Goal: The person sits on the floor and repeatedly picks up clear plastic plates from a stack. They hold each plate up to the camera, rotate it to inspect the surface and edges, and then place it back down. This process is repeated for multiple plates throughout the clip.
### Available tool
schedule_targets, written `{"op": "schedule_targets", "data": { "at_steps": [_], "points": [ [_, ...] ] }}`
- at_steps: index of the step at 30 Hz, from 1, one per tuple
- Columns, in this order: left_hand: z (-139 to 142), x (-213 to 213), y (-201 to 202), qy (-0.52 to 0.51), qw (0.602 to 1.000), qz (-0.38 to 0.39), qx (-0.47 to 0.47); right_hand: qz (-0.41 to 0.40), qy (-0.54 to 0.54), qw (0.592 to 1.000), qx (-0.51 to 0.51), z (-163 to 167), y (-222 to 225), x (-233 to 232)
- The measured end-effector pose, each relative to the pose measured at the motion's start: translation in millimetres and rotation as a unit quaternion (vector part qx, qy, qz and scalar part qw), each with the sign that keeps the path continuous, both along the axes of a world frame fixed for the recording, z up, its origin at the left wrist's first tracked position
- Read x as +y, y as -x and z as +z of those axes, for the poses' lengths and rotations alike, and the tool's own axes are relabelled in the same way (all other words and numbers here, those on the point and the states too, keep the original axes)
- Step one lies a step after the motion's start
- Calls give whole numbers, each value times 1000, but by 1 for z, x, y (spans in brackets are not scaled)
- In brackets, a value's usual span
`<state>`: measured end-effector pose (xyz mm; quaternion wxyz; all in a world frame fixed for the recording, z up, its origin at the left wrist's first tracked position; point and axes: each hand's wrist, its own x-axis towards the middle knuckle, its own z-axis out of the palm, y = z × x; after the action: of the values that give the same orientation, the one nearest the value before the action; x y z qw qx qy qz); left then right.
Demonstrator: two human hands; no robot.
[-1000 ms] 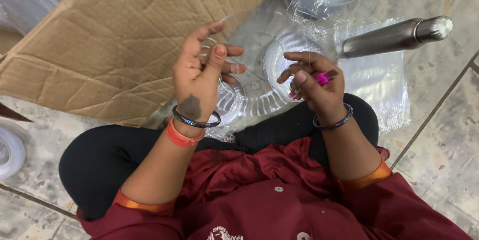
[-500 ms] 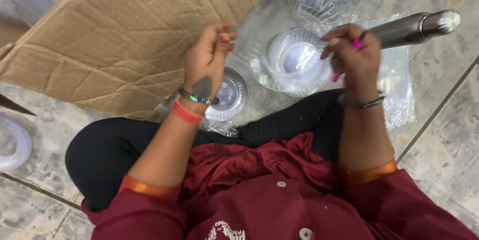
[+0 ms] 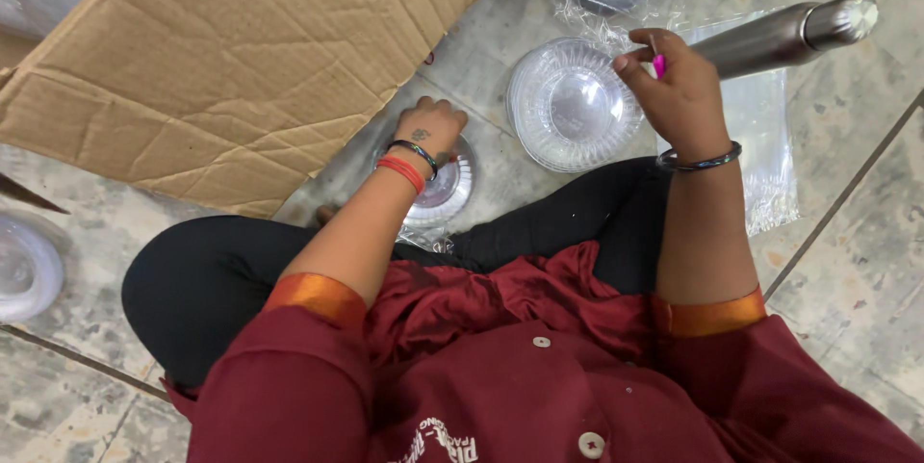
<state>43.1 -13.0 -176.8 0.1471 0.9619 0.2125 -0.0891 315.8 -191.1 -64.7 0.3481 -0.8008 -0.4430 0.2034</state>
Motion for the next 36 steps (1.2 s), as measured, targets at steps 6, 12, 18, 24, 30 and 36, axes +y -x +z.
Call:
{"op": "schedule_targets", "data": {
  "at_steps": [6,12,18,24,30,36],
  "points": [
    [9,-4,-11,12,993,56,-101,8,-20,999,38,14,8,5],
    [100,-11,-3,47,996,69,-27,61,-76,991,94,31,20,8],
    [193,-18,25,171,904,150,-362,101,-81,987,99,47,61,9],
    [197,-5,20,213,926,149,-275,109,-119,972,172,52,64,11],
    [193,12,42,114,982,137,-70,217,116,964,98,30,80,26],
    [208,12,36,95,979,160,-80,231,8,959,162,25,102,34]
  ]
}}
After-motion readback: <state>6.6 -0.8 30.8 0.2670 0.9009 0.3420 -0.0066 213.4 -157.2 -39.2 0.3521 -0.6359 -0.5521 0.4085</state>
